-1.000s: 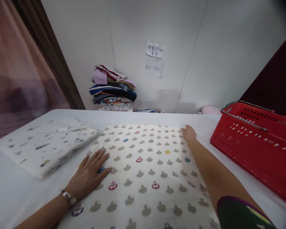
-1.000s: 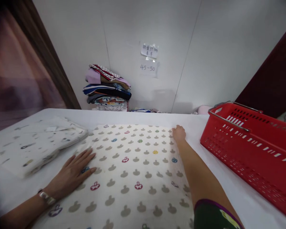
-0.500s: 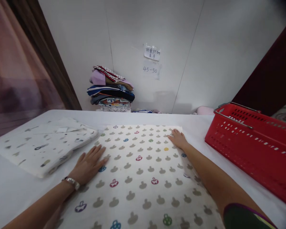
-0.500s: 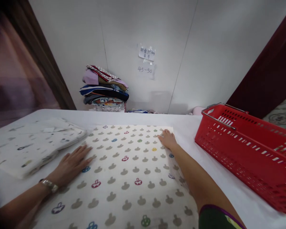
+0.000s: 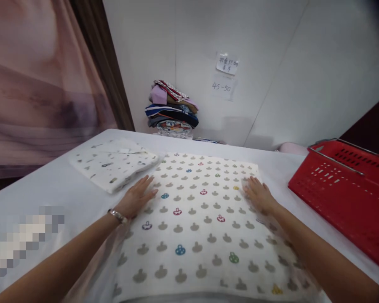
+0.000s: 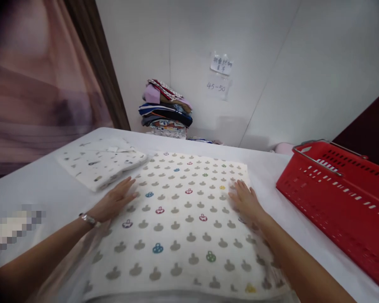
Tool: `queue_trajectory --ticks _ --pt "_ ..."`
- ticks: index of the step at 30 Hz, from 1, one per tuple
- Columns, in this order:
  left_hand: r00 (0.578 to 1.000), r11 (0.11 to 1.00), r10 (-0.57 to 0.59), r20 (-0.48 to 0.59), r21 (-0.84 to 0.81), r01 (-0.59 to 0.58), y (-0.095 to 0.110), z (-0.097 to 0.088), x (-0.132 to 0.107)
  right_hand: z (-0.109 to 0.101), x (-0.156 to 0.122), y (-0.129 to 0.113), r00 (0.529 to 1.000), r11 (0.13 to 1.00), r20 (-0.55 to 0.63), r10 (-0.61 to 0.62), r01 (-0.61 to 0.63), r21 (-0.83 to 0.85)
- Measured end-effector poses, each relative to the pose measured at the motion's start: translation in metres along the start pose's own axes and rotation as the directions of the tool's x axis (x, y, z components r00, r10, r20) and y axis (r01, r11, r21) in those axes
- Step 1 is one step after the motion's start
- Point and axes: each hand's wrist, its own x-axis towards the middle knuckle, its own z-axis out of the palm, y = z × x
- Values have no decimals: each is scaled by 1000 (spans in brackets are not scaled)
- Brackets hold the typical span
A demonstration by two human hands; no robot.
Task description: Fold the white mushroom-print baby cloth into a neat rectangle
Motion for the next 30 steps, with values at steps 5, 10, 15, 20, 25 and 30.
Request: queue_trajectory --ticks 5,10,15,20,25,30 --pt "994 994 108 31 -7 -108 14 -10 -77 8 -82 9 998 984 -21 -64 67 162" --pt "952 952 306 17 31 -306 32 -17 -125 -41 -117 -5 970 829 -133 204 -98 551" --pt "848 855 518 -108 59 -515 40 -18 -157 -49 -184 -21 921 862 -386 54 152 484" --pt "769 786 617 -168 66 -615 38 -5 -166 -14 -245 -23 820 893 -466 -331 432 125" --pt "776 790 612 -149 100 -604 41 -6 -162 -5 -260 -13 822 895 -371 -433 442 -64" --pt "810 818 573 -126 154 -554 53 -7 -163 -6 -256 -2 851 916 -339 -401 382 -123"
